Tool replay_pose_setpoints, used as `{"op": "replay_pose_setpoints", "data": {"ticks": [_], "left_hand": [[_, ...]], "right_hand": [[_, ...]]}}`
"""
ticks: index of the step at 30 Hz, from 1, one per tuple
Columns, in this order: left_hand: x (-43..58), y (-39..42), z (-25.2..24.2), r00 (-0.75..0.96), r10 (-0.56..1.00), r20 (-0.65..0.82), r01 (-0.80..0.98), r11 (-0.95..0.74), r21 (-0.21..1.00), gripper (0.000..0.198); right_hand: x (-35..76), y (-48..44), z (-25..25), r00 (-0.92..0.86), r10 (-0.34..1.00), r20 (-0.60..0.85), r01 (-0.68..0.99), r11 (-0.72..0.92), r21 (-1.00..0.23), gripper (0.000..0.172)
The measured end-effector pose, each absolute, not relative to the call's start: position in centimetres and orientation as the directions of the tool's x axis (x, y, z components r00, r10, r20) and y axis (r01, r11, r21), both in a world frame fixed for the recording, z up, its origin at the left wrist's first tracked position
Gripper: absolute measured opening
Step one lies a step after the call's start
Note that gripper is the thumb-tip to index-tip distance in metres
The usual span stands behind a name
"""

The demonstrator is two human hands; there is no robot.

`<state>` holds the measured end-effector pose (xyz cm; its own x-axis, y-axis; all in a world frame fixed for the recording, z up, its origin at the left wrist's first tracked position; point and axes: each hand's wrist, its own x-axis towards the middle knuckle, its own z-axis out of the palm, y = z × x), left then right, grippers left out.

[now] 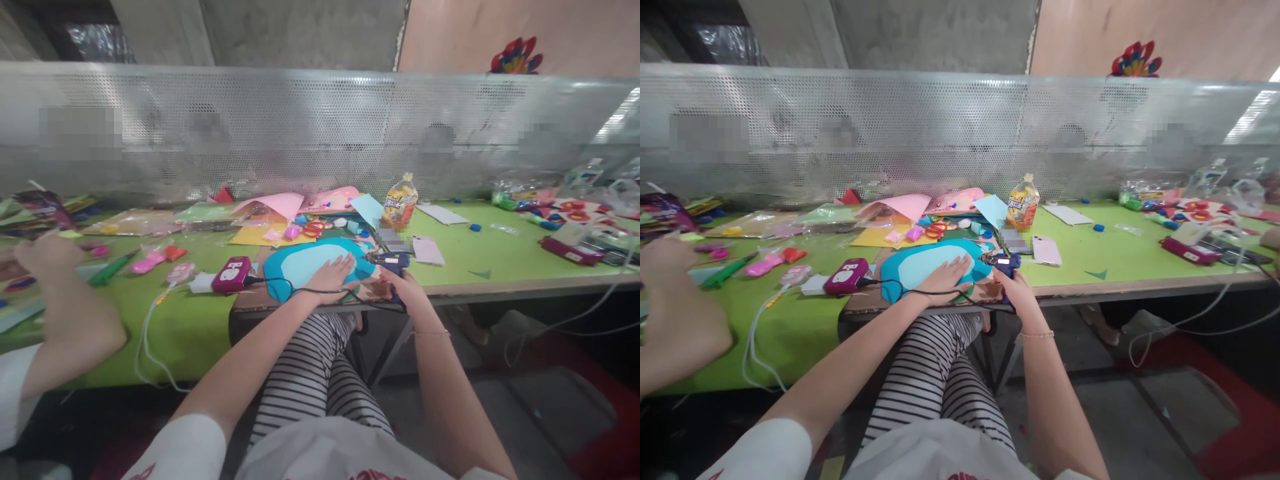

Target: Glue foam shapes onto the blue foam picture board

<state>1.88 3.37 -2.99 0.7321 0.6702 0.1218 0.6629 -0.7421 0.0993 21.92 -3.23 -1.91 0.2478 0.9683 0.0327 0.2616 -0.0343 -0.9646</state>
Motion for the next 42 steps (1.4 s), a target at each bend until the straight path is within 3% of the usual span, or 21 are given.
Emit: {"op": "replay_pose_setpoints", "data": {"ticks": [4,10,12,18,31,38,42], "left_hand": [[1.7,3.2,-2.1,0.732,0.677,0.073,0.67,-0.735,0.104,0.066],[-1.4,3.9,-0.9,0.67,0.722,0.17,0.727,-0.685,0.043,0.067],[-2.9,4.1,-1.3,0.654,0.746,0.128,0.741,-0.666,0.093,0.066],[-4.6,4.7,-2.8,0.58,0.793,0.183,0.758,-0.609,0.236,0.049],[-4.5,4.3,-2.7,0.554,0.799,0.233,0.751,-0.601,0.274,0.034],[-4.8,4.7,-3.0,0.569,0.781,0.256,0.714,-0.624,0.316,0.03],[-5.0,4.6,-2.9,0.569,0.778,0.266,0.698,-0.628,0.344,0.03]], "right_hand": [[21.9,-3.3,-1.8,0.255,0.965,0.057,0.279,-0.018,-0.96,0.038],[22.1,-2.8,-2.5,0.289,0.956,0.057,0.307,-0.036,-0.951,0.039],[22.3,-2.6,-2.9,0.256,0.965,0.06,0.312,-0.024,-0.95,0.04],[22.4,-2.2,-3.9,0.186,0.979,0.08,0.349,0.011,-0.937,0.042],[19.4,-4.8,-1.5,-0.012,0.986,0.165,0.464,0.151,-0.873,0.034],[16.9,-4.9,-1.7,0.006,0.999,0.031,0.58,0.022,-0.814,0.033],[16.1,-4.7,-1.6,0.014,0.999,0.036,0.647,0.018,-0.762,0.028]]}}
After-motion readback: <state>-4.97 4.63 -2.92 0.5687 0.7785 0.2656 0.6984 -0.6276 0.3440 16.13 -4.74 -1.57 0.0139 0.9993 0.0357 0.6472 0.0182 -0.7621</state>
